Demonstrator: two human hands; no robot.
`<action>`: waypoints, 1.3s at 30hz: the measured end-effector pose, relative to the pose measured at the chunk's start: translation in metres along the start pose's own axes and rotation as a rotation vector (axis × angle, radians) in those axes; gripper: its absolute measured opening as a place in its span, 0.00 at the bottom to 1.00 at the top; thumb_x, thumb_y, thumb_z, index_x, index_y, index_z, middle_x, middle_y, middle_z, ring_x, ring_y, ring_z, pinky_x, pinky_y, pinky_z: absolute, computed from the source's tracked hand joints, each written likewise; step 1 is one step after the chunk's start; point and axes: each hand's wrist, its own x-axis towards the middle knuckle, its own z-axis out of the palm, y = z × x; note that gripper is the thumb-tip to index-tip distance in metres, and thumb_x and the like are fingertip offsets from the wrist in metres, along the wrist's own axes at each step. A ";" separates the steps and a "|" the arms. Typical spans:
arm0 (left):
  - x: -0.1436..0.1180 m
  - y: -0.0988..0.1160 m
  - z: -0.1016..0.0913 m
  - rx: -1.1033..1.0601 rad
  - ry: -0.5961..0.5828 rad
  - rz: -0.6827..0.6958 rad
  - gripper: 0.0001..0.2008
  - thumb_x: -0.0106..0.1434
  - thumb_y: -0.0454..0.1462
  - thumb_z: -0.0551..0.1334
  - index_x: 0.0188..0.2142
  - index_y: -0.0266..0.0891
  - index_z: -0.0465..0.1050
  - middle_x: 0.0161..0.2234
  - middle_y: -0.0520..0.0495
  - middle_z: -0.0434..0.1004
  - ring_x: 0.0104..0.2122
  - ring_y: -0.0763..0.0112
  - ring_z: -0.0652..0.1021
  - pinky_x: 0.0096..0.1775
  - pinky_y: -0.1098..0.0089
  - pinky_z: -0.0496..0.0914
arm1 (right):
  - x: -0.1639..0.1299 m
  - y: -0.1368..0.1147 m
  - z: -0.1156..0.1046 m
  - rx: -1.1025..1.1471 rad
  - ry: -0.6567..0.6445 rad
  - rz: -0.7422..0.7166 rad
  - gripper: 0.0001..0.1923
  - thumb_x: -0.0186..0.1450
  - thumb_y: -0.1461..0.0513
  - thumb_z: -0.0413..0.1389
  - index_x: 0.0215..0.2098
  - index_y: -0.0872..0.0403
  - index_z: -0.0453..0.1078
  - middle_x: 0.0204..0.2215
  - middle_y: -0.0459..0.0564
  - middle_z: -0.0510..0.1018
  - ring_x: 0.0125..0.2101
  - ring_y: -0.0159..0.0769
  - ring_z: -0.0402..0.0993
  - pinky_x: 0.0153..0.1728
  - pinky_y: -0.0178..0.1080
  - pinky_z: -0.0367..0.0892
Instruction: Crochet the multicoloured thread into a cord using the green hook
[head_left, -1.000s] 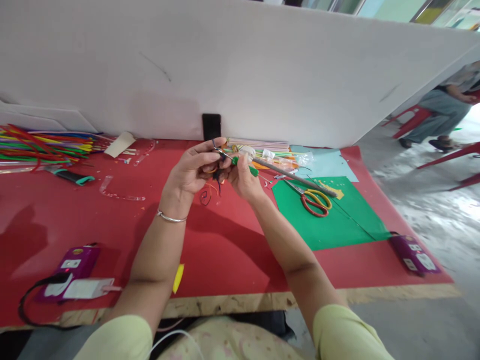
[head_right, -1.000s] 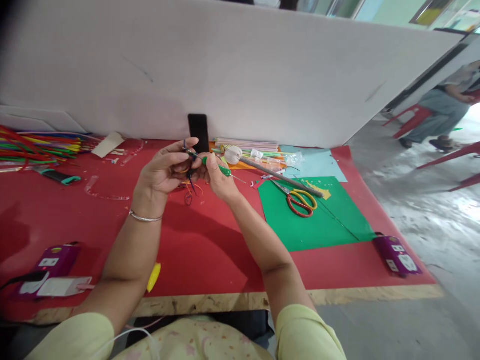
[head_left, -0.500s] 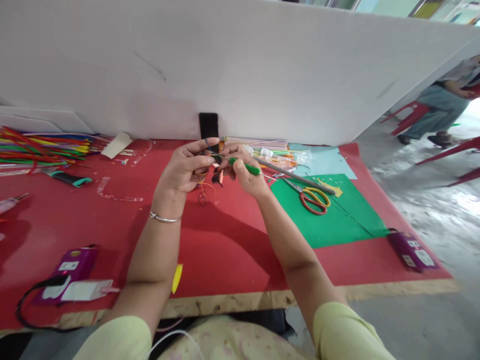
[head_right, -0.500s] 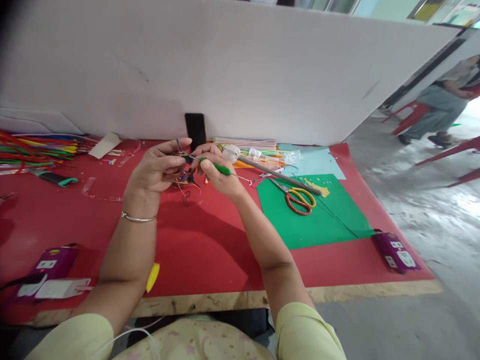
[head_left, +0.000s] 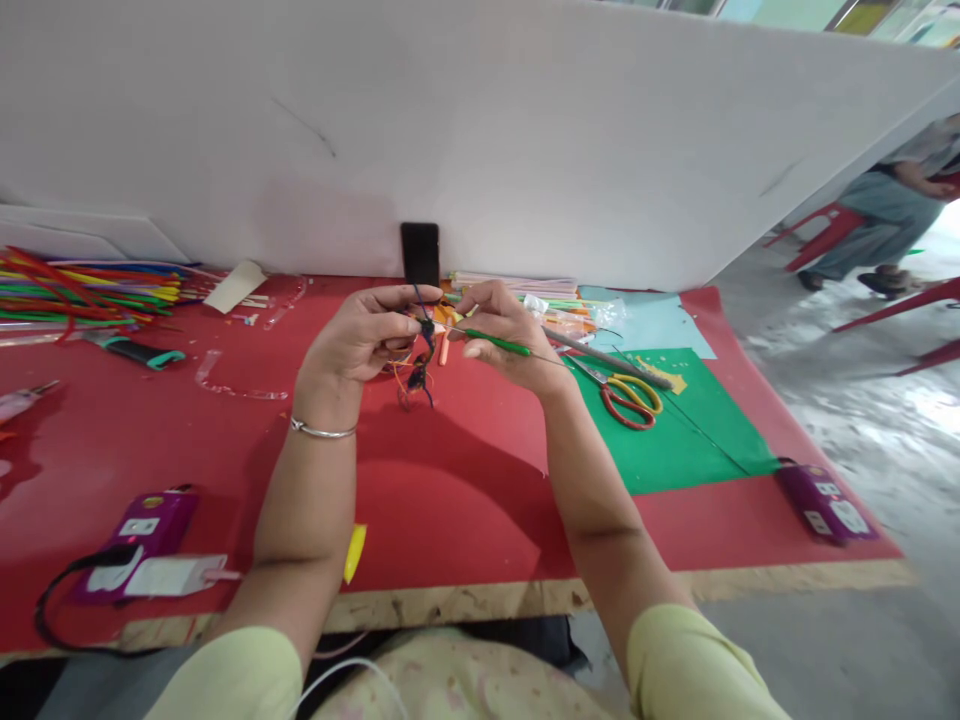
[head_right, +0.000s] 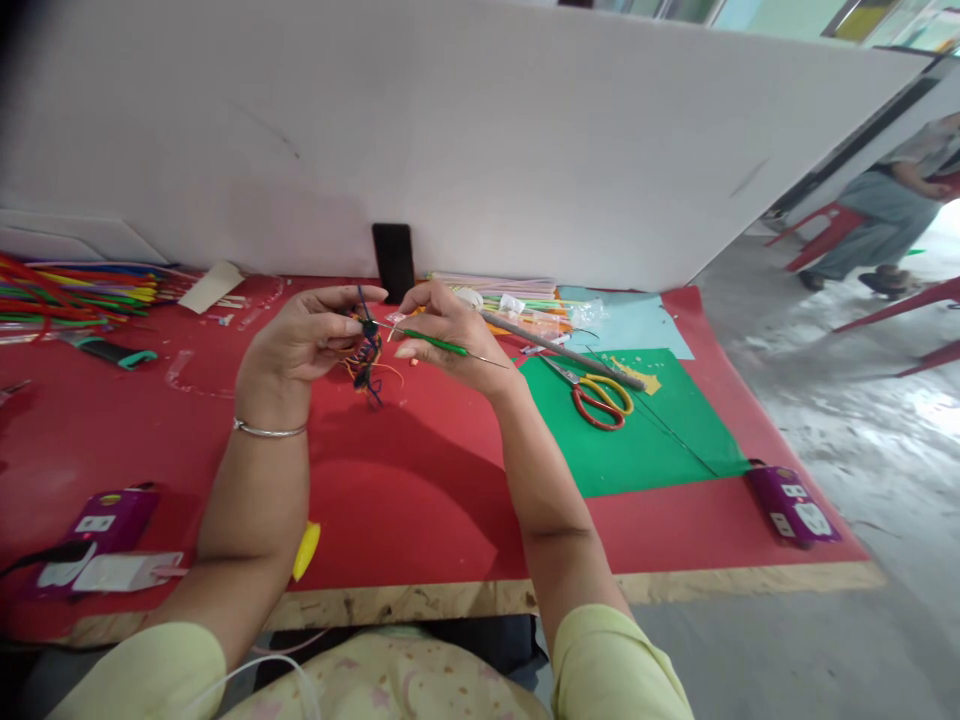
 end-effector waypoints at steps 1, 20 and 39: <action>-0.001 0.000 0.001 0.004 -0.003 -0.004 0.23 0.49 0.31 0.79 0.47 0.40 0.93 0.26 0.51 0.80 0.17 0.84 0.61 0.21 0.74 0.51 | -0.001 -0.001 -0.002 -0.017 -0.018 0.013 0.29 0.77 0.35 0.60 0.51 0.48 0.87 0.54 0.53 0.75 0.52 0.42 0.78 0.54 0.44 0.78; -0.008 0.003 0.015 0.080 0.097 0.081 0.21 0.50 0.31 0.81 0.46 0.43 0.93 0.30 0.49 0.85 0.22 0.77 0.75 0.24 0.75 0.66 | 0.003 -0.008 0.007 -0.115 0.041 -0.011 0.30 0.77 0.34 0.59 0.49 0.48 0.85 0.50 0.52 0.77 0.46 0.40 0.77 0.51 0.45 0.76; -0.012 0.009 0.016 0.140 0.004 -0.014 0.21 0.48 0.29 0.74 0.42 0.42 0.93 0.31 0.47 0.84 0.23 0.74 0.77 0.24 0.73 0.65 | 0.005 -0.028 -0.008 -0.055 -0.054 0.004 0.19 0.79 0.44 0.65 0.45 0.49 0.87 0.48 0.52 0.80 0.48 0.40 0.80 0.50 0.43 0.77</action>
